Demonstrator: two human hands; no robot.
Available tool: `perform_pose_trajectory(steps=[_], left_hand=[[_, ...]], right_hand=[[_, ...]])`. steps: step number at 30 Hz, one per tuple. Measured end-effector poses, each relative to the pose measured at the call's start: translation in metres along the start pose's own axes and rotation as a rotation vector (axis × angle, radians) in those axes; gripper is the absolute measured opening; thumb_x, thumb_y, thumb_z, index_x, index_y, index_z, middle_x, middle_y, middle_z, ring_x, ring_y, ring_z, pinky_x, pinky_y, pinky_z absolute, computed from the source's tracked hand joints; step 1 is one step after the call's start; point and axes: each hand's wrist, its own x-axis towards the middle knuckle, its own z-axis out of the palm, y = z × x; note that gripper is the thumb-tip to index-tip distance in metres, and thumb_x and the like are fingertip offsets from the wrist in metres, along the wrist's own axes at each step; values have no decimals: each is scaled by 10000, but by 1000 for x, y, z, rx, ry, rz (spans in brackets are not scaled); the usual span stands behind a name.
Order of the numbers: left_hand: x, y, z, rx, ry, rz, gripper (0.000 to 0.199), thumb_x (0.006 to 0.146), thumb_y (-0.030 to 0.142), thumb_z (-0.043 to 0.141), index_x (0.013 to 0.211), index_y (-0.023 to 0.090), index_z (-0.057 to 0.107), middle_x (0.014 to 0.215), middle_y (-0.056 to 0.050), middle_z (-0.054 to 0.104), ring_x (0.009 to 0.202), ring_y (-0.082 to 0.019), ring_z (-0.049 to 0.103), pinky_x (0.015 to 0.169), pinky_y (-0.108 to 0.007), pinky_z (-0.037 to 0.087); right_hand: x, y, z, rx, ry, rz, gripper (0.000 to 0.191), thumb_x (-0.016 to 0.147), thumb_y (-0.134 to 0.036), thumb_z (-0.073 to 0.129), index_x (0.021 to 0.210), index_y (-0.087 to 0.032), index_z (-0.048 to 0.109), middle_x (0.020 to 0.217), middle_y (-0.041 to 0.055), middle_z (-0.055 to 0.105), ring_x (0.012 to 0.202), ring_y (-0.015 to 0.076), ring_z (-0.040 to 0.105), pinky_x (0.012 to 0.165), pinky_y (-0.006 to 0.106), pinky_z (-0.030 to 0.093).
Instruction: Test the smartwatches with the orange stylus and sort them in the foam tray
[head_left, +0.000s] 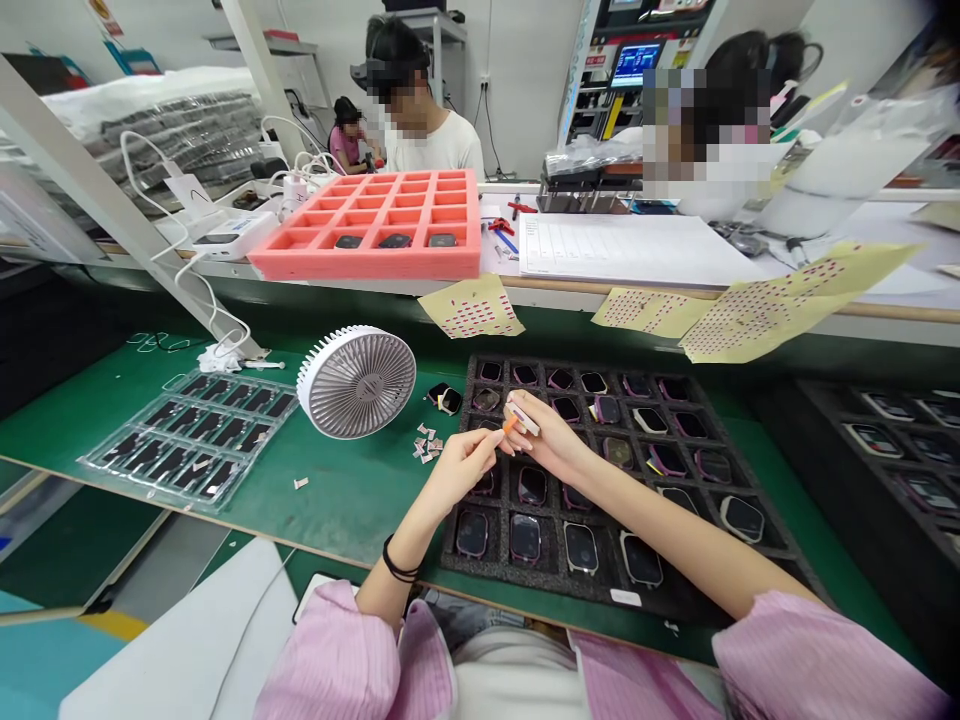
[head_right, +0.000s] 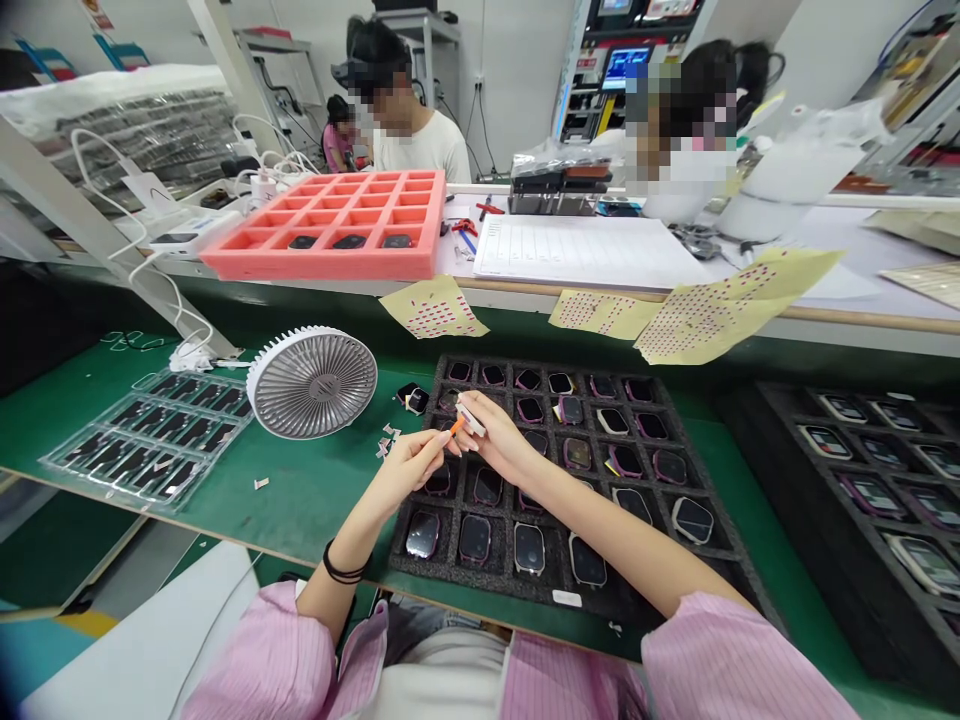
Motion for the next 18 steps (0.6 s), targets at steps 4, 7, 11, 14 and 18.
perform_pose_trajectory(steps=[4, 7, 11, 14, 18], left_hand=[[1, 1, 3, -92, -27, 21, 502, 811, 625, 536, 756, 131, 610, 455, 95, 299, 376, -25, 190, 376, -187, 135], [2, -1, 6, -119, -2, 46, 517, 802, 642, 541, 747, 133, 606, 443, 91, 322, 371, -24, 196, 375, -188, 137], [1, -2, 5, -124, 38, 45, 509, 807, 639, 539, 738, 138, 597, 429, 93, 330, 358, -27, 210, 373, -193, 147], [3, -2, 4, -111, 115, 50, 506, 805, 643, 536, 701, 149, 560, 427, 99, 301, 365, -30, 209, 379, -197, 151], [8, -4, 4, -102, 152, 86, 471, 776, 617, 594, 692, 164, 498, 475, 103, 304, 408, -31, 227, 404, -190, 169]], right_hand=[[-3, 0, 10, 121, -19, 39, 335, 789, -427, 703, 704, -224, 451, 507, -111, 379, 359, 45, 214, 428, 207, 353], [-4, -2, 15, 142, 15, 32, 308, 799, -404, 683, 704, -229, 448, 511, -110, 350, 365, 52, 157, 414, 211, 349], [-3, -3, 15, 84, 36, 19, 316, 798, -394, 669, 674, -229, 430, 489, -102, 343, 367, 61, 186, 412, 233, 319], [-3, 1, 12, 10, 87, -28, 208, 790, -370, 657, 776, -239, 496, 506, -95, 406, 381, 73, 284, 425, 235, 301], [-5, 10, 10, -180, 158, -74, 215, 761, -364, 674, 893, -249, 549, 687, -59, 560, 547, 104, 493, 508, 236, 375]])
